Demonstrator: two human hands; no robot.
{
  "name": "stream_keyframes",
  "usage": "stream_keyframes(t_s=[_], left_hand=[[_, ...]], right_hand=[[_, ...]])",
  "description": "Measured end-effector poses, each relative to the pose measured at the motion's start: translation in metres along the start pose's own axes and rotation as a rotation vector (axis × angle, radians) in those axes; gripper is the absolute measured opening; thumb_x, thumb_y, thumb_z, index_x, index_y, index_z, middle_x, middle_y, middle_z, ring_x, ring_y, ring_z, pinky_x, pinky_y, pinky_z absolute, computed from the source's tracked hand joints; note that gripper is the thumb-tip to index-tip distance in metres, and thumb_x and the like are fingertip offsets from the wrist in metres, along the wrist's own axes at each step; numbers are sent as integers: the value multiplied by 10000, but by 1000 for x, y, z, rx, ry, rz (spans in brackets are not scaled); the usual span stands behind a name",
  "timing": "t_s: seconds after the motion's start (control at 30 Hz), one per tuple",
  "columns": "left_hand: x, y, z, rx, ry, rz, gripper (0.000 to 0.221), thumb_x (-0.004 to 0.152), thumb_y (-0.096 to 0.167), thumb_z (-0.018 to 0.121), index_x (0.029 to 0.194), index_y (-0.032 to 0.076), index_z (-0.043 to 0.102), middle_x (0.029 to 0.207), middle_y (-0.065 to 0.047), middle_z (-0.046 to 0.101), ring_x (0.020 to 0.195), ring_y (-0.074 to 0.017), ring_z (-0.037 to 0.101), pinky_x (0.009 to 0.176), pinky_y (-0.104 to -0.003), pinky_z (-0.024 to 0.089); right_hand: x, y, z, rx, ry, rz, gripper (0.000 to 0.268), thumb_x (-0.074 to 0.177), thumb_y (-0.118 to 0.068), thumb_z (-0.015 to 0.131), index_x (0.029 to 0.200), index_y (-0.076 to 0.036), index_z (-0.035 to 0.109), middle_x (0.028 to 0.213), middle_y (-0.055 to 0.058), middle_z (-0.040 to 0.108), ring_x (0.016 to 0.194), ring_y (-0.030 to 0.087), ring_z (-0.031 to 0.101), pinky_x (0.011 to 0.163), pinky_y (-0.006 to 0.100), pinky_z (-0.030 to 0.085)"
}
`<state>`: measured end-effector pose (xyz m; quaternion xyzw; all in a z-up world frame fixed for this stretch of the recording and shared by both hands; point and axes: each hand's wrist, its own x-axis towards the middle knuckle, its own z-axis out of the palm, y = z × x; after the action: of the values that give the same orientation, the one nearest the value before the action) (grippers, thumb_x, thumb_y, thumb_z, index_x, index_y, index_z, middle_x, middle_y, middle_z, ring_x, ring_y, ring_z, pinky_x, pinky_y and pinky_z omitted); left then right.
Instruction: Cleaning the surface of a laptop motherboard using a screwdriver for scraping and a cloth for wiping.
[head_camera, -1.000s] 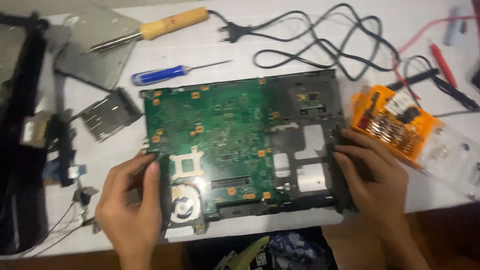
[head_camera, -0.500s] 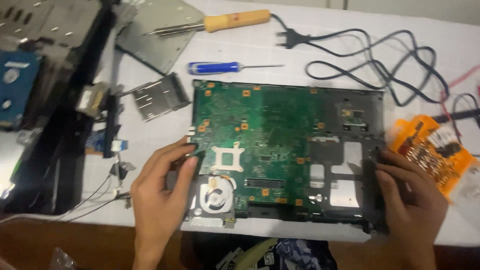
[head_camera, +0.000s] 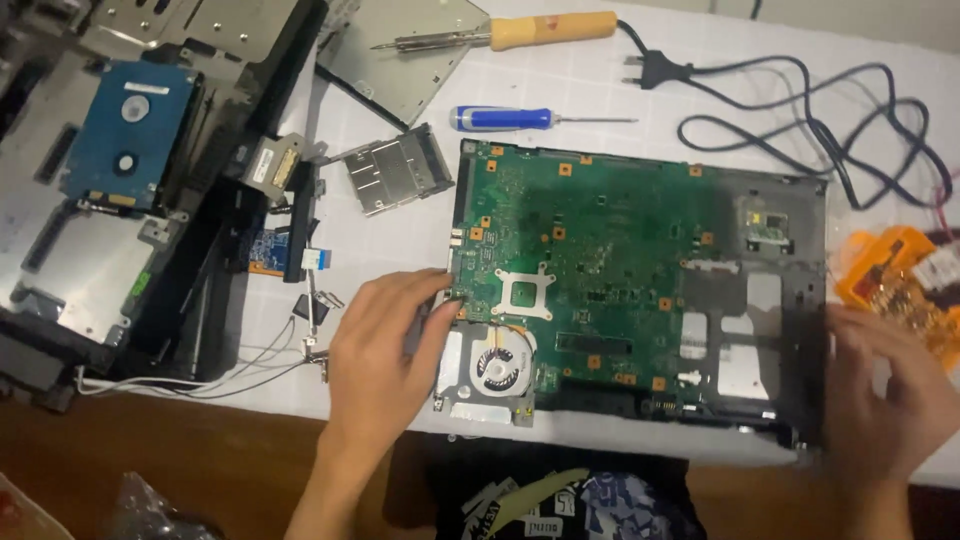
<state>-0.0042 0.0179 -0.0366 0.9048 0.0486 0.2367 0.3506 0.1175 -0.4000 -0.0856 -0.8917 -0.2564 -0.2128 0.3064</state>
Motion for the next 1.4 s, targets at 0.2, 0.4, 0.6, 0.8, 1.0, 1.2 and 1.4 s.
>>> stream_keyframes(t_s=[0.2, 0.4, 0.6, 0.8, 1.0, 1.2, 1.4], left_hand=[[-1, -1, 0, -13, -7, 25, 195, 1018, 104, 615, 1169, 11, 696, 1138, -108, 740, 1077, -276, 674, 978, -380, 549], [1, -2, -7, 24, -19, 96, 197, 988, 93, 645, 1141, -7, 719, 1146, -134, 755, 1107, -272, 695, 1042, -418, 529], [35, -10, -87, 803, -10, 97, 433, 1065, 331, 697, 1318, -17, 650, 1306, -215, 704, 1189, -349, 648, 1005, -452, 539], [69, -45, -104, 1071, -95, 39, 650, 971, 414, 830, 1431, -26, 694, 1429, -227, 719, 1349, -396, 589, 1139, -517, 464], [90, -66, -85, 1193, -119, 137, 836, 828, 488, 900, 1452, 39, 571, 1485, -249, 577, 1321, -405, 589, 1021, -503, 567], [94, -73, -87, 1274, -44, 215, 410, 1033, 419, 689, 1274, 89, 718, 1416, -153, 685, 1175, -295, 742, 826, -347, 676], [91, -77, -93, 1320, -7, 264, 132, 1139, 284, 654, 1107, 175, 722, 1400, -43, 751, 1147, -202, 788, 672, -250, 623]], right_hand=[[2, -15, 2, 7, 105, 95, 122, 1204, 287, 668, 1120, 226, 733, 1130, 331, 724, 1056, 386, 693, 1021, 461, 552], [35, -42, -11, 58, -14, -61, 187, 1194, 281, 607, 1030, 227, 679, 1105, 353, 714, 1094, 453, 715, 1059, 512, 564], [162, -124, 27, 91, -479, -298, 256, 934, -185, 728, 1164, -75, 713, 1195, 121, 752, 1116, 258, 700, 1005, 437, 549], [229, -202, 172, 375, -462, -887, 151, 1030, -149, 716, 1108, -22, 738, 927, 89, 694, 857, 224, 616, 734, 305, 542], [237, -247, 271, 3, -694, -886, 391, 776, 117, 651, 1108, -82, 711, 894, 133, 719, 906, 346, 639, 700, 470, 531], [239, -254, 286, -78, -669, -944, 338, 786, -115, 770, 1114, -194, 744, 920, 104, 713, 926, 324, 662, 713, 462, 528], [237, -254, 277, -19, -544, -947, 483, 814, 17, 673, 1252, -184, 705, 880, 101, 693, 813, 318, 662, 650, 431, 521]])
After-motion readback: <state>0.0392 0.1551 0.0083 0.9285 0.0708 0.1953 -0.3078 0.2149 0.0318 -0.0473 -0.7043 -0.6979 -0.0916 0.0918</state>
